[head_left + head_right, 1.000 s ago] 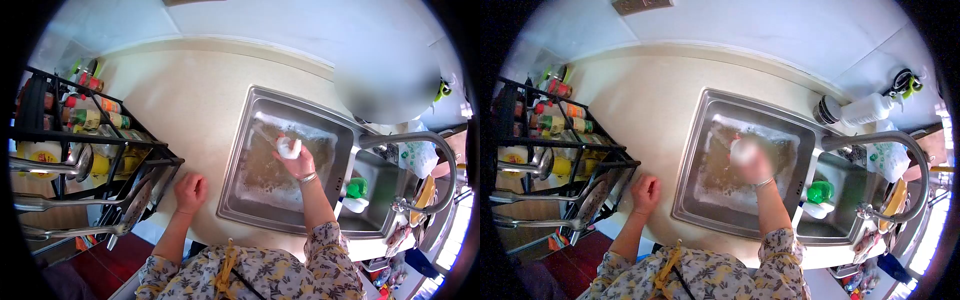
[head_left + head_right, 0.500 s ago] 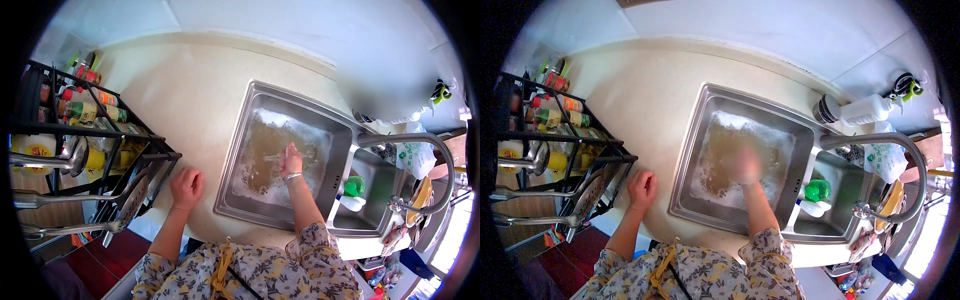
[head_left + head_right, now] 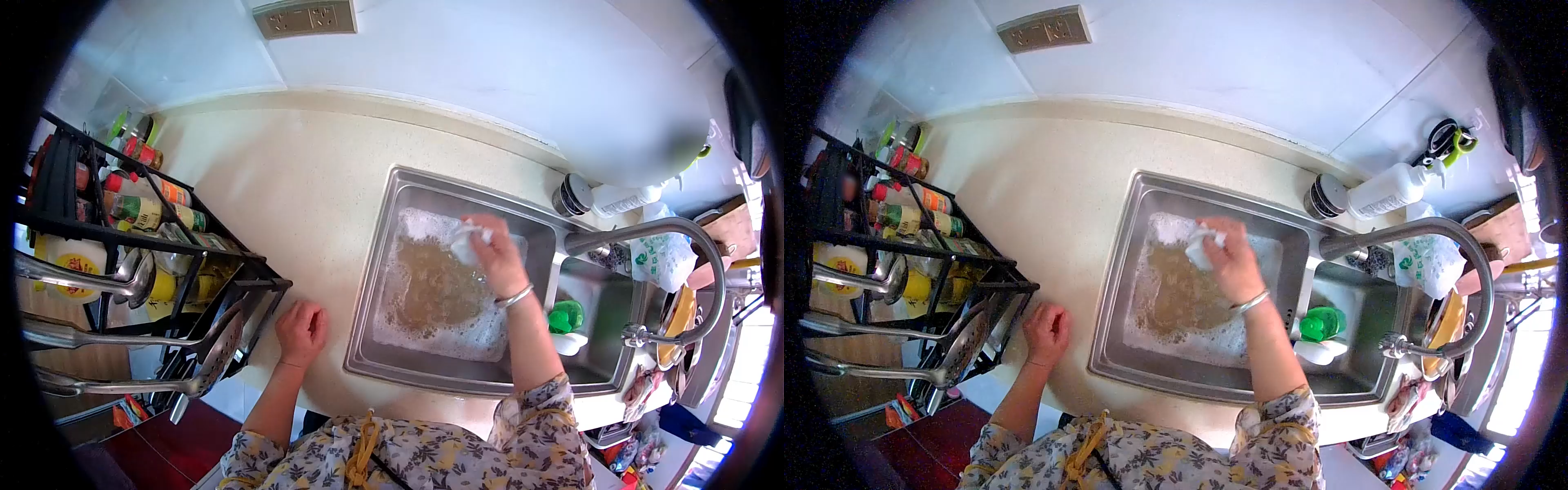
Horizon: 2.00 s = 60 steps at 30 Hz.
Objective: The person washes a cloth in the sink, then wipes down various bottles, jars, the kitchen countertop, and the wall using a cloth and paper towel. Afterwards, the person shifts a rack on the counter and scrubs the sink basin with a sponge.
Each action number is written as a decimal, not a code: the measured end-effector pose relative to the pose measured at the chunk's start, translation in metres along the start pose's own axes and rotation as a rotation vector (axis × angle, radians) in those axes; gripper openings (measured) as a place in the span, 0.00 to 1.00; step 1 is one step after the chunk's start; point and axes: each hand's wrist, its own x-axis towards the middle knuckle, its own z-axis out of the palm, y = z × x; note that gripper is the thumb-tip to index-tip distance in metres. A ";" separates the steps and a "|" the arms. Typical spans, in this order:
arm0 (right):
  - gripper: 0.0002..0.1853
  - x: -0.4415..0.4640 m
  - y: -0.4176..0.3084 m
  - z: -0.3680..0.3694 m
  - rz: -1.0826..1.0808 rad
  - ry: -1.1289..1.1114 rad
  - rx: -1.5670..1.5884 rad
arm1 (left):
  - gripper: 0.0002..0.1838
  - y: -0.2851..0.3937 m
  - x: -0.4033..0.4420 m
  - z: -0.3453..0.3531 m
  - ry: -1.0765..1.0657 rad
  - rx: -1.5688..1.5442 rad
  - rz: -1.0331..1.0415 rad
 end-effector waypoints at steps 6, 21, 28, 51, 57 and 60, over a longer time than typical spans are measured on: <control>0.14 0.054 -0.042 -0.028 -0.498 0.132 -0.566 | 0.05 0.000 -0.006 -0.003 -0.021 0.015 -0.023; 0.24 0.133 -0.036 -0.090 -0.030 0.457 -0.802 | 0.06 -0.001 0.000 -0.003 -0.013 0.037 0.015; 0.27 0.102 0.039 -0.064 -0.119 0.489 -0.945 | 0.05 -0.001 -0.002 -0.004 -0.038 0.032 -0.022; 0.29 0.315 -0.039 0.364 -0.528 -0.283 -0.920 | 0.06 -0.012 -0.004 -0.010 -0.324 -0.030 -0.091; 0.29 0.380 -0.065 0.486 -0.597 -0.374 -0.797 | 0.06 -0.023 -0.004 -0.003 -0.239 -0.226 -0.097; 0.30 0.394 -0.078 0.525 -0.587 -0.407 -0.765 | 0.05 -0.027 0.006 -0.013 -0.295 -0.219 -0.143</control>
